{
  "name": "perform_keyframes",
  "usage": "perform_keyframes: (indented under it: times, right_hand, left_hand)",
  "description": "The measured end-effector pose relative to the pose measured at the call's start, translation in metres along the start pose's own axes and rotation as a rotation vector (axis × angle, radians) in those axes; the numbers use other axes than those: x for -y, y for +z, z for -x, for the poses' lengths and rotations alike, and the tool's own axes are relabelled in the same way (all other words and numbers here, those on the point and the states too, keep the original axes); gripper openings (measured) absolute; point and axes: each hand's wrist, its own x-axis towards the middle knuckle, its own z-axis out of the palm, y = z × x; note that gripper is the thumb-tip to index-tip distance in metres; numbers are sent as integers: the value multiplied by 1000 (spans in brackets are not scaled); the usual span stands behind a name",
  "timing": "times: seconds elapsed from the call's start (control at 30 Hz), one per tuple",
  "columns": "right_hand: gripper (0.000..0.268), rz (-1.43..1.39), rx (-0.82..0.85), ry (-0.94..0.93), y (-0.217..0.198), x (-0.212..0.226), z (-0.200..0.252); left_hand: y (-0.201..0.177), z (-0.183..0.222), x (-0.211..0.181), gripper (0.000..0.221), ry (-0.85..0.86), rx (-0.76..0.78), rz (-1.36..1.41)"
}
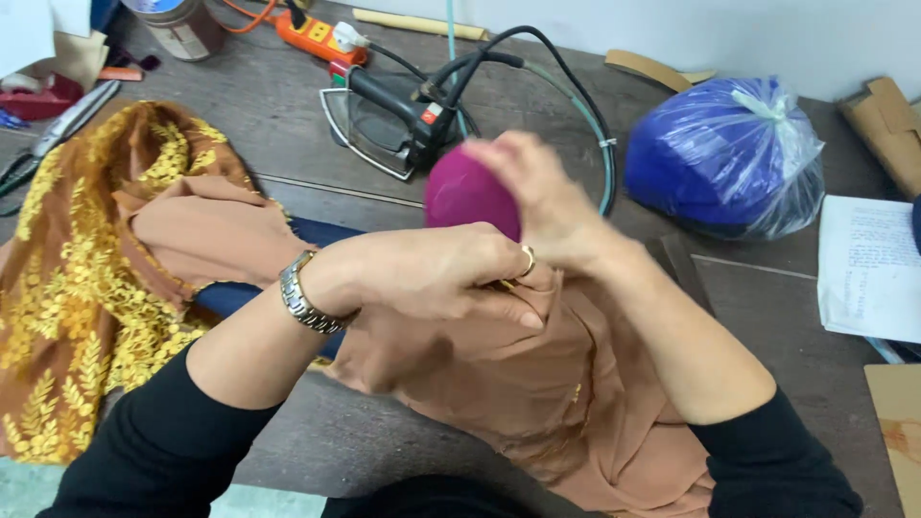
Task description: Ironing and pressing seams on a garment using a steam iron and a wooden clapper
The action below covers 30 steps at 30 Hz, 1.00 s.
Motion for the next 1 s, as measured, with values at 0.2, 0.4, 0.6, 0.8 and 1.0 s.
perform_keyframes:
  times: [0.2, 0.4, 0.6, 0.8, 1.0]
  right_hand:
    - [75, -342, 129, 10, -10, 29, 10]
    - [45, -744, 263, 46, -36, 44, 44]
    - [12, -562, 252, 349, -3, -50, 116]
    - [11, -519, 86, 194, -33, 4, 99]
    - [28, -348, -2, 166, -85, 60, 95]
  left_hand:
    - [-7, 21, 18, 31, -79, -92, -31]
    - [-10, 28, 63, 35, -122, -223, -80]
    - [-2, 36, 102, 23, -198, -238, 32]
    - [-3, 62, 104, 27, -242, -122, 136]
    - [-17, 99, 70, 44, -249, -7, 212]
